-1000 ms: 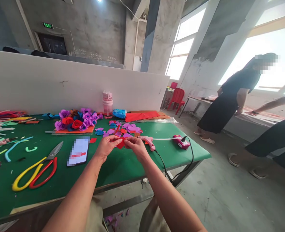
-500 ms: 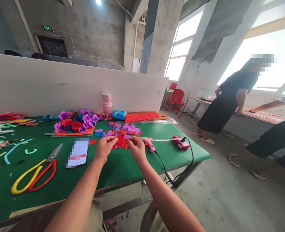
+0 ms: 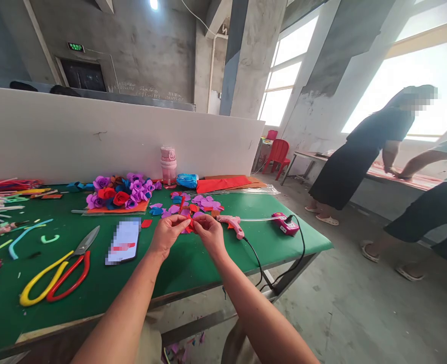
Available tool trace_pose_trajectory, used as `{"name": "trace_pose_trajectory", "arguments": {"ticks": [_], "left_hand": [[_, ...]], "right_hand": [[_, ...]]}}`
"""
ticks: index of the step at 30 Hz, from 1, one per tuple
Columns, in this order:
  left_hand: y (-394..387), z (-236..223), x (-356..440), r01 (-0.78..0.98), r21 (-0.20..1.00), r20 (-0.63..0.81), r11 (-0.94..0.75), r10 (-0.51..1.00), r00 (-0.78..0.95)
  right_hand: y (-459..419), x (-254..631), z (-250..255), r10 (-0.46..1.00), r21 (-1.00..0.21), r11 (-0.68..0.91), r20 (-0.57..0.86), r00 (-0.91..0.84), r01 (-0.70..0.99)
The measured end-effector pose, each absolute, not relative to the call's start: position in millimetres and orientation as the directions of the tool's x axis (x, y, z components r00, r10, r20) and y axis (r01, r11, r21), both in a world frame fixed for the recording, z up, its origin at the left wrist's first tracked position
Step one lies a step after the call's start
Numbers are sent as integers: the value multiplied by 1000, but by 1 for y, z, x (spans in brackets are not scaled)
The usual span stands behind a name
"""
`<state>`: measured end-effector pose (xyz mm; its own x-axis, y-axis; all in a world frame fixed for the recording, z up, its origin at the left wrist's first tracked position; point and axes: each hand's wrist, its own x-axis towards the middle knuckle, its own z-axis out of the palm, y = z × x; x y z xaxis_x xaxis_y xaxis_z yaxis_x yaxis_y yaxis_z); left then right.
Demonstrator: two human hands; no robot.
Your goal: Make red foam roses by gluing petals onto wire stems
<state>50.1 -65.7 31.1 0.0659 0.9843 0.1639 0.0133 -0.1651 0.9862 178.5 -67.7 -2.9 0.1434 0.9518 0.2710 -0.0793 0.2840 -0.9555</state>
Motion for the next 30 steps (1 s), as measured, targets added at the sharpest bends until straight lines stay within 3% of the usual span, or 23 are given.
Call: {"name": "trace_pose_trajectory", "arguments": {"ticks": [9,17,24,30], "left_hand": [[-68,34,51,-78,993,95,-85,988,124],[-71,36,49,-7,998,55,-55,988,143],[-68,31,46,-10,1000,19,-17,983,183],[-71,34,49,-58,998,11,-1,983,181]], "right_hand": [[-70,178,-3,953,-950,297,289,88,-99],[-67,180,-10,957,-956,283,275,94,-78],[-68,180,-6,962,-948,272,262,78,-165],[-68,180,-10,949,-949,312,309,63,-50]]}}
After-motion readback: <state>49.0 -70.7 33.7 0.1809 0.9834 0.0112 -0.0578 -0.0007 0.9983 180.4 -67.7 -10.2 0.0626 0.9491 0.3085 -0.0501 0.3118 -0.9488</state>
